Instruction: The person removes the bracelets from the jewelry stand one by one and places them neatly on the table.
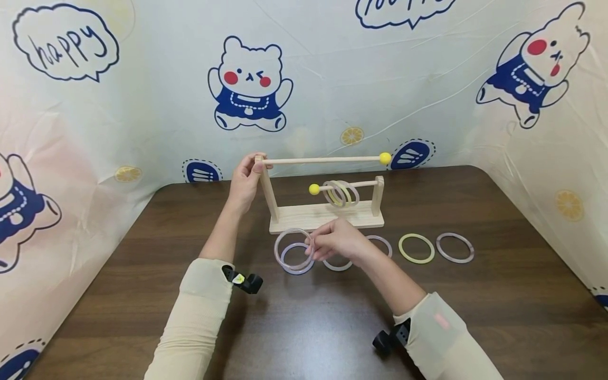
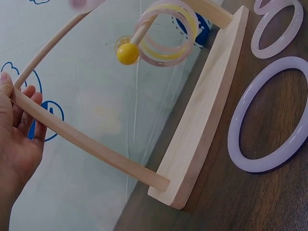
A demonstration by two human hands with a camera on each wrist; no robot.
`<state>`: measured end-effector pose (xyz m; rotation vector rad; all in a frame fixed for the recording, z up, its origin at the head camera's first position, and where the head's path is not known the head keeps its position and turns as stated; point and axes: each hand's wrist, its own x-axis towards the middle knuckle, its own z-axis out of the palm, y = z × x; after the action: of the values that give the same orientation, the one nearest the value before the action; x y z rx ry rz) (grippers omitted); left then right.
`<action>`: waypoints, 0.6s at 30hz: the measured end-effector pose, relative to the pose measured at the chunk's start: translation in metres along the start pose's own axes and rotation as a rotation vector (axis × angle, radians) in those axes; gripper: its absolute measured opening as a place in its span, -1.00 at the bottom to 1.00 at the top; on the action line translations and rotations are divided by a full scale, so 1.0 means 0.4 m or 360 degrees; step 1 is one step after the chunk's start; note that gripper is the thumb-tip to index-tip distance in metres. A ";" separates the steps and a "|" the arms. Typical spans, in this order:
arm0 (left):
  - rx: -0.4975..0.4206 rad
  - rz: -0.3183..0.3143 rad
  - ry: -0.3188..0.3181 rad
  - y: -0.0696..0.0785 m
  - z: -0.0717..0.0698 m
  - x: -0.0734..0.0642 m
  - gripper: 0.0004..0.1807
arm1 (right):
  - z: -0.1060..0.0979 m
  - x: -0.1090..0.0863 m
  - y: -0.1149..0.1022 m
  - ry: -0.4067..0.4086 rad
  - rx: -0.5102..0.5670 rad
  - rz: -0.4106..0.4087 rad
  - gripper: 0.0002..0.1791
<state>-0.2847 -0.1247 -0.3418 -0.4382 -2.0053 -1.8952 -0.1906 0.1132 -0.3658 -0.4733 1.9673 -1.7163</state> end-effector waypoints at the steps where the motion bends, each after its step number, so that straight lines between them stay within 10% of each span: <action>1: 0.0002 -0.0001 0.0000 0.001 0.000 0.000 -0.61 | 0.001 -0.001 0.002 -0.0020 -0.0002 0.0008 -0.75; 18: 0.0011 0.0032 -0.0009 0.002 0.000 0.000 -0.59 | 0.025 -0.016 0.030 -0.0211 -0.0078 0.0089 -0.70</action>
<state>-0.2842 -0.1247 -0.3413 -0.4604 -2.0029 -1.8762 -0.1789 0.1105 -0.3779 -0.5304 1.9139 -1.5647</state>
